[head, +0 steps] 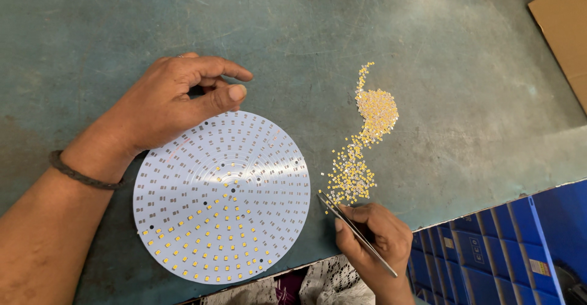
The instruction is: The person uses tweezers to pick small yellow LED components one at a time from a pile on the workbench and places them onto the empty pads of a circular LED circuit board, steadily filling more positions as the episode progresses.
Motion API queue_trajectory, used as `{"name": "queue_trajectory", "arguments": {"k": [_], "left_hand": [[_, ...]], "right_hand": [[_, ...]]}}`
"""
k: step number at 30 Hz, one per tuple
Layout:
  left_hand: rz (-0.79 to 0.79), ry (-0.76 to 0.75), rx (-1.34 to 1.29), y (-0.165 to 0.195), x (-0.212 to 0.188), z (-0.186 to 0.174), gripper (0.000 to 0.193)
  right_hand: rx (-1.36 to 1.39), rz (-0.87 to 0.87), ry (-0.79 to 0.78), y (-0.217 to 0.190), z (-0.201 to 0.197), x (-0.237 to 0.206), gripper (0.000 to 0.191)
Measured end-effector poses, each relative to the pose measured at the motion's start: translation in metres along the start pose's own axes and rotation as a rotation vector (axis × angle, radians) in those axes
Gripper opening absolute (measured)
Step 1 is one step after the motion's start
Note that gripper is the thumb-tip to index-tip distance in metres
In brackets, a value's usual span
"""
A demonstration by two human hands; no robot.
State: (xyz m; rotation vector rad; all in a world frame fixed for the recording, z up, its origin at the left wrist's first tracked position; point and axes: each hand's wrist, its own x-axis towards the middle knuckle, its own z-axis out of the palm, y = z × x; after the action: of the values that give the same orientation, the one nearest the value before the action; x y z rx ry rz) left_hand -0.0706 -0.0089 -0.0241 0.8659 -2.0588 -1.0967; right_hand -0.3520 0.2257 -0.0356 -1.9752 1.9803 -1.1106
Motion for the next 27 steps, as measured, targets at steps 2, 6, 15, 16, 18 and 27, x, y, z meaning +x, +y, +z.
{"name": "queue_trajectory", "arguments": {"k": [2,6,15,16,18,27], "left_hand": [[0.003,-0.005,0.001,0.001,0.0,-0.001,0.053],[0.027,-0.01,-0.036,-0.001,0.003,0.001,0.053],[0.009,-0.033,-0.022,-0.005,0.009,0.007,0.063],[-0.002,-0.045,-0.017,-0.005,0.011,0.008,0.063],[0.036,-0.024,0.004,-0.006,0.014,0.011,0.063],[0.025,-0.046,-0.056,-0.011,0.014,0.014,0.068]], "right_hand": [[-0.011,-0.014,0.001,0.001,0.0,-0.001,0.016],[0.105,0.02,0.055,-0.001,0.007,-0.004,0.014],[0.153,-0.049,-0.069,-0.034,0.037,-0.004,0.016],[0.167,-0.087,-0.062,-0.035,0.038,0.001,0.016],[0.193,-0.156,-0.053,-0.038,0.041,0.009,0.016],[0.028,-0.258,-0.082,-0.049,0.053,0.011,0.018]]}}
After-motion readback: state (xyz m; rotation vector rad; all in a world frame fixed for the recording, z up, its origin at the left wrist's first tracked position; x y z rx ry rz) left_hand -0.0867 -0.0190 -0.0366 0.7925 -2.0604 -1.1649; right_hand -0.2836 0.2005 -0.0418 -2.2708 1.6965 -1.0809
